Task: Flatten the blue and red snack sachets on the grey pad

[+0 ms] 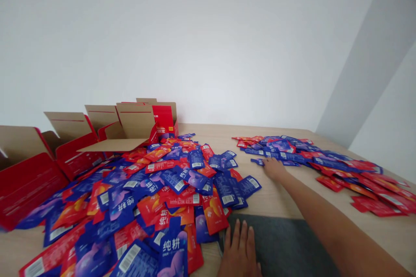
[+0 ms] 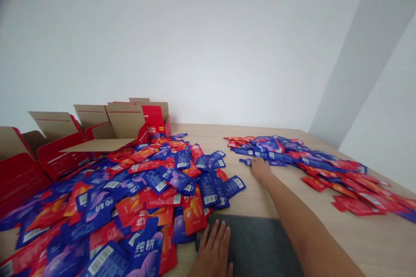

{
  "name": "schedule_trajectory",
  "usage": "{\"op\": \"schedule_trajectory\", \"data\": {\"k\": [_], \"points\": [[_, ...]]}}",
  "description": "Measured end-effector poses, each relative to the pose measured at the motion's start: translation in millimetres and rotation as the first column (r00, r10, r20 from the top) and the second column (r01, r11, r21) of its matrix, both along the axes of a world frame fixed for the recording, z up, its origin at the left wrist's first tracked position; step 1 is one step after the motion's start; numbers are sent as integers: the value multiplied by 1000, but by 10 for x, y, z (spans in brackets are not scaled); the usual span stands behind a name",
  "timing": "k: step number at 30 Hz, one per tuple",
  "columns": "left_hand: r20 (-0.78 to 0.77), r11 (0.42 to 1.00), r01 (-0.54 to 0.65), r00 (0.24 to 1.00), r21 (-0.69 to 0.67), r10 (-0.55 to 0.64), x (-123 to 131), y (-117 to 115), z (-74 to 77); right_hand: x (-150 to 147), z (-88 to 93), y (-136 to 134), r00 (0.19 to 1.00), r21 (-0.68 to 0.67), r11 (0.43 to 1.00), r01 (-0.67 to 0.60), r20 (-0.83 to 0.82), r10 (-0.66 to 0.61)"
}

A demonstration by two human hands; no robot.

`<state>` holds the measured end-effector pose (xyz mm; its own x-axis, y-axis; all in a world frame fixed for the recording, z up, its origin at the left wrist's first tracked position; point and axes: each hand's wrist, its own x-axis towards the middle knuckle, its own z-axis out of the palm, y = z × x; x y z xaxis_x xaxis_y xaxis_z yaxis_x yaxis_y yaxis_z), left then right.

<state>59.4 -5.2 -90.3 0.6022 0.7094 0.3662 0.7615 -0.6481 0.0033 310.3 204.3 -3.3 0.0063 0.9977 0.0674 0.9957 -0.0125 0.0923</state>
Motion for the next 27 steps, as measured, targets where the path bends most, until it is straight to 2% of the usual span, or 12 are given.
{"op": "schedule_trajectory", "data": {"k": [4, 6, 8, 12, 14, 17, 21, 23, 27], "points": [[20, 966, 14, 1000, -257, -10, -67, -120, 427, -143, -14, -452, 997, 56, 997, -44, -65, 48], [35, 949, 15, 999, -315, -4, -78, -168, 562, -162, 24, -681, 991, 78, 996, -53, -122, 62], [29, 944, -2, 1000, -330, 12, -76, -204, 632, -147, 98, -888, 980, 106, 994, -31, -194, 51], [-1, 964, -31, 999, -266, 32, -63, -249, 670, -113, 198, -1292, 934, 171, 982, 84, -357, -18], [-14, 969, -36, 999, -244, 33, -60, -259, 675, -151, 144, -1538, 883, 161, 981, 104, -469, -17], [-23, 971, -40, 999, -234, 35, -60, -262, 673, -294, -47, -1940, 796, 128, 991, 29, -602, 54], [-17, 976, -48, 999, -213, 45, -60, -255, 651, -572, -238, -2297, 861, 193, 968, -158, -453, 231], [-25, 979, -46, 999, -198, 42, -59, -250, 642, -709, -251, -2345, 878, 144, 967, -212, -406, 253], [-57, 982, -43, 998, -181, 33, -61, -247, 645, -901, -249, -2319, 888, 118, 968, -219, -386, 248]]}}
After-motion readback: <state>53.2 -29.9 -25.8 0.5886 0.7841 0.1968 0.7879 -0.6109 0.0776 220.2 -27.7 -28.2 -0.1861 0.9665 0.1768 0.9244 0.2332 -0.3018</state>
